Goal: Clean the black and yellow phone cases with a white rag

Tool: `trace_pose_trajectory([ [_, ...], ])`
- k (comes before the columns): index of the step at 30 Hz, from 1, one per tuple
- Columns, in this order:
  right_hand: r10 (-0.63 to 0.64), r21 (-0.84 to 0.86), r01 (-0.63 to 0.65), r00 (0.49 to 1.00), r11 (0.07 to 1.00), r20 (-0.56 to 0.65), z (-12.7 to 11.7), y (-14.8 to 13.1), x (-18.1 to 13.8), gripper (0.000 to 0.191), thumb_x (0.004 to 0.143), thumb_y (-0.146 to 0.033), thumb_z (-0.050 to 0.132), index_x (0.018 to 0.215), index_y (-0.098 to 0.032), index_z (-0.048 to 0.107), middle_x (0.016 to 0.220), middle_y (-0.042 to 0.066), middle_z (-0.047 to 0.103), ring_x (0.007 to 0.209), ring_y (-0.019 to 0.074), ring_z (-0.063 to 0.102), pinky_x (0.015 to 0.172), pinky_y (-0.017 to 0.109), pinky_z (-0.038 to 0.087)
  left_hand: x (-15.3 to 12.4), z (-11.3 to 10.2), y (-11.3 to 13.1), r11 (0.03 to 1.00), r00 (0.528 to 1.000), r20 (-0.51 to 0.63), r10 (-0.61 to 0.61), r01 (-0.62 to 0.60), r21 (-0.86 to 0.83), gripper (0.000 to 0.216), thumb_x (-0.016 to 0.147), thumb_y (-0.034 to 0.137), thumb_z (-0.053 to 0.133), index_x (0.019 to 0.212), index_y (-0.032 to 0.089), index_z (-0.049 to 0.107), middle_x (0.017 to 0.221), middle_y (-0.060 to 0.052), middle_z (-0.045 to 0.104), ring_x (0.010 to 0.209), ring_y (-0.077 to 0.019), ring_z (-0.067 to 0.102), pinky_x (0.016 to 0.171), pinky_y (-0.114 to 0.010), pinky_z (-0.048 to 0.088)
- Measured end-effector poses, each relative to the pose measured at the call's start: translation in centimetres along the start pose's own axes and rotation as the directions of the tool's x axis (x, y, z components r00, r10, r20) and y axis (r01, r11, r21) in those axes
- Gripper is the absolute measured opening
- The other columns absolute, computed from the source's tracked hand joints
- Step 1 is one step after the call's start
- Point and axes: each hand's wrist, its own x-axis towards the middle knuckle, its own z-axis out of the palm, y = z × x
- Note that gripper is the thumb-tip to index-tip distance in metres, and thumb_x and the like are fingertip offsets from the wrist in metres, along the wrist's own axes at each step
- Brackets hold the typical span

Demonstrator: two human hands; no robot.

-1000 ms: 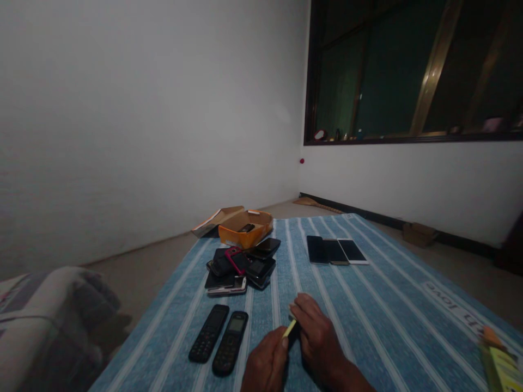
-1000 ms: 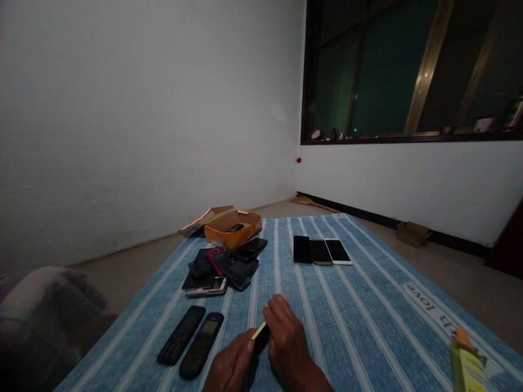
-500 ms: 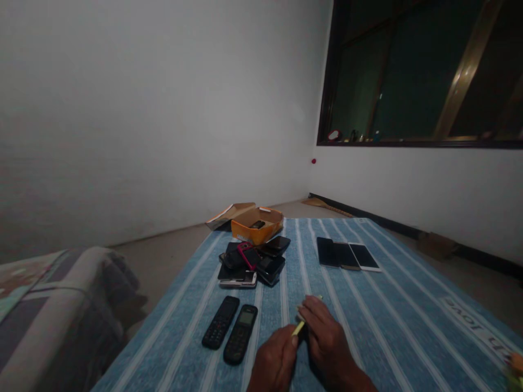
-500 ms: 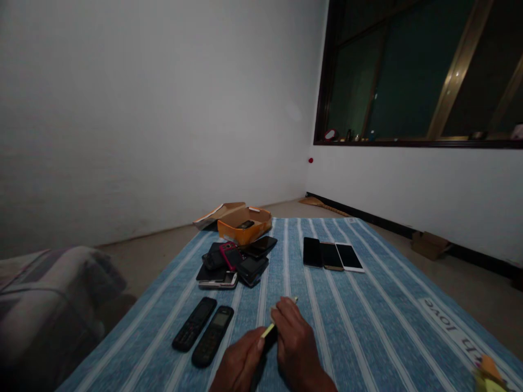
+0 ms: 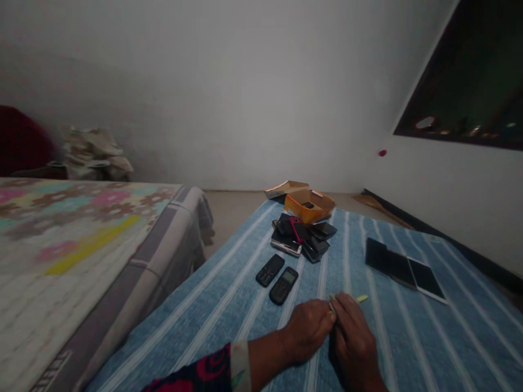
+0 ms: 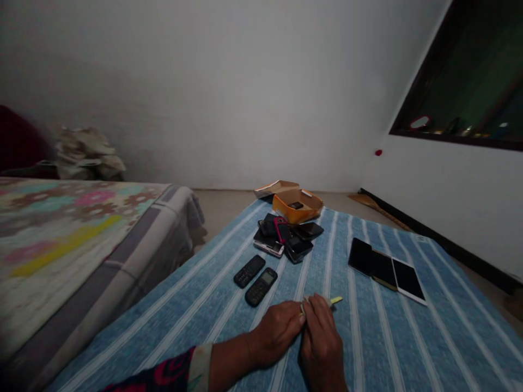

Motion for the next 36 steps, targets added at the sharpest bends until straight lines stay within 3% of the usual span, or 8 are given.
trace_pose_trajectory([
  [14, -0.061, -0.001, 0.062, 0.997, 0.998, 0.055, -0.6, 0.6, 0.1, 0.037, 0.095, -0.015, 0.041, 0.130, -0.019, 0.054, 0.119, 0.015, 0.063, 0.113, 0.0298, 0.059, 0.091, 0.051, 0.052, 0.0, 0.9, -0.6, 0.999, 1.000, -0.010, -0.006, 0.007, 0.048, 0.038, 0.100, 0.032, 0.024, 0.085, 0.019, 0.056, 0.081, -0.004, 0.064, 0.076, -0.0157, 0.060, 0.078, -0.026, 0.048],
  [22, -0.039, -0.011, 0.040, 0.996, 0.999, 0.076, -0.6, 0.6, -0.4, 0.037, 0.097, -0.023, 0.039, 0.132, -0.020, 0.052, 0.121, 0.015, 0.062, 0.115, 0.0305, 0.057, 0.093, 0.052, 0.050, -0.2, 0.9, -0.6, 0.998, 1.000, 0.010, -0.018, 0.018, 0.064, 0.032, 0.099, 0.028, 0.029, 0.087, 0.019, 0.057, 0.084, -0.004, 0.066, 0.079, -0.0162, 0.061, 0.080, -0.026, 0.049],
  [31, 0.021, -0.064, -0.017, 0.998, 0.998, 0.057, -1.8, 2.7, -0.2, 0.036, 0.099, -0.030, 0.039, 0.130, -0.018, 0.054, 0.122, 0.017, 0.060, 0.115, 0.0331, 0.056, 0.093, 0.054, 0.048, -0.4, 0.7, -0.2, 0.994, 0.999, 0.031, -0.029, 0.026, 0.107, 0.028, 0.098, 0.032, 0.033, 0.090, 0.020, 0.057, 0.083, -0.003, 0.065, 0.076, -0.0166, 0.061, 0.076, -0.026, 0.047],
  [36, -0.028, -0.037, 0.030, 0.998, 0.999, 0.054, -1.0, 1.2, -0.6, 0.039, 0.098, -0.021, 0.038, 0.136, -0.020, 0.049, 0.123, 0.016, 0.060, 0.118, 0.0322, 0.054, 0.095, 0.054, 0.047, -0.4, 0.5, -0.3, 0.998, 1.000, 0.023, 0.015, -0.017, 0.068, 0.029, 0.098, 0.030, 0.028, 0.089, 0.020, 0.054, 0.083, -0.004, 0.063, 0.078, -0.0165, 0.061, 0.078, -0.025, 0.046],
])
